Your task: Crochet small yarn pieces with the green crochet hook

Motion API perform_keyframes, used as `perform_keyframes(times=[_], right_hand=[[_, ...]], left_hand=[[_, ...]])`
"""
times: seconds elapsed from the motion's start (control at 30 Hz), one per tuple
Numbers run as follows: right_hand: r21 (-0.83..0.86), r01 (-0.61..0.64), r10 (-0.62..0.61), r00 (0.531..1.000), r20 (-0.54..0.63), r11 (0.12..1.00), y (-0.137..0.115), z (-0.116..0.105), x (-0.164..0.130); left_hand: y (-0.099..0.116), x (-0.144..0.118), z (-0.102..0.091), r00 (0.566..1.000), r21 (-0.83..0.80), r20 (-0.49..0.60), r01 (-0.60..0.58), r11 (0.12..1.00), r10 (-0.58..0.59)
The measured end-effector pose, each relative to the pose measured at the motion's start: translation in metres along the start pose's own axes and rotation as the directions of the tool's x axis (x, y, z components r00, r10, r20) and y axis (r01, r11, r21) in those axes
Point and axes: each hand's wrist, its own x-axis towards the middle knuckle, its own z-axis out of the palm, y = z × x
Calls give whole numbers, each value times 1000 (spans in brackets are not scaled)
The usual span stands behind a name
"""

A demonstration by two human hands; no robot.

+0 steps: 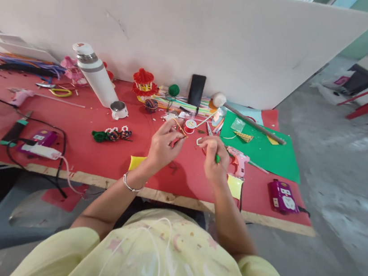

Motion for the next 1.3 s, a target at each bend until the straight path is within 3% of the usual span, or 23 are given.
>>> perform_keyframes(times=[0.07,0.17,0.3,0.43,0.6,0.67,0.9,1.17,1.3], right_hand=[[-74,8,0,994,110,997,-4,0,15],[-171,96,-65,982,178,981,-7,5,42],[-102,153,-127,966,224,983,-8,14,74],[30,110,-114,959,261,994,-10,20,97],[110,37,-67,957,283,993,-2,30,114],[122,15,-51,955,292,992,6,34,118],[93,-75,42,949,312,993,25,47,127],[171,-142,89,954,285,975,23,46,133],[153,-162,112,949,295,975,24,46,132]], left_hand=[[-1,9,1,997,24,-31,-66,998,66],[-3,25,3,990,31,-59,-127,991,129],[-7,49,3,990,-30,-105,-95,995,92],[-14,68,2,993,-258,-61,85,962,-104],[-32,79,5,939,-536,113,332,776,-324],[-41,81,7,927,-527,152,369,765,-343],[-62,88,9,960,-292,79,280,914,-268],[-69,87,8,937,-284,27,342,896,-349],[-67,86,9,944,-285,17,320,903,-330]])
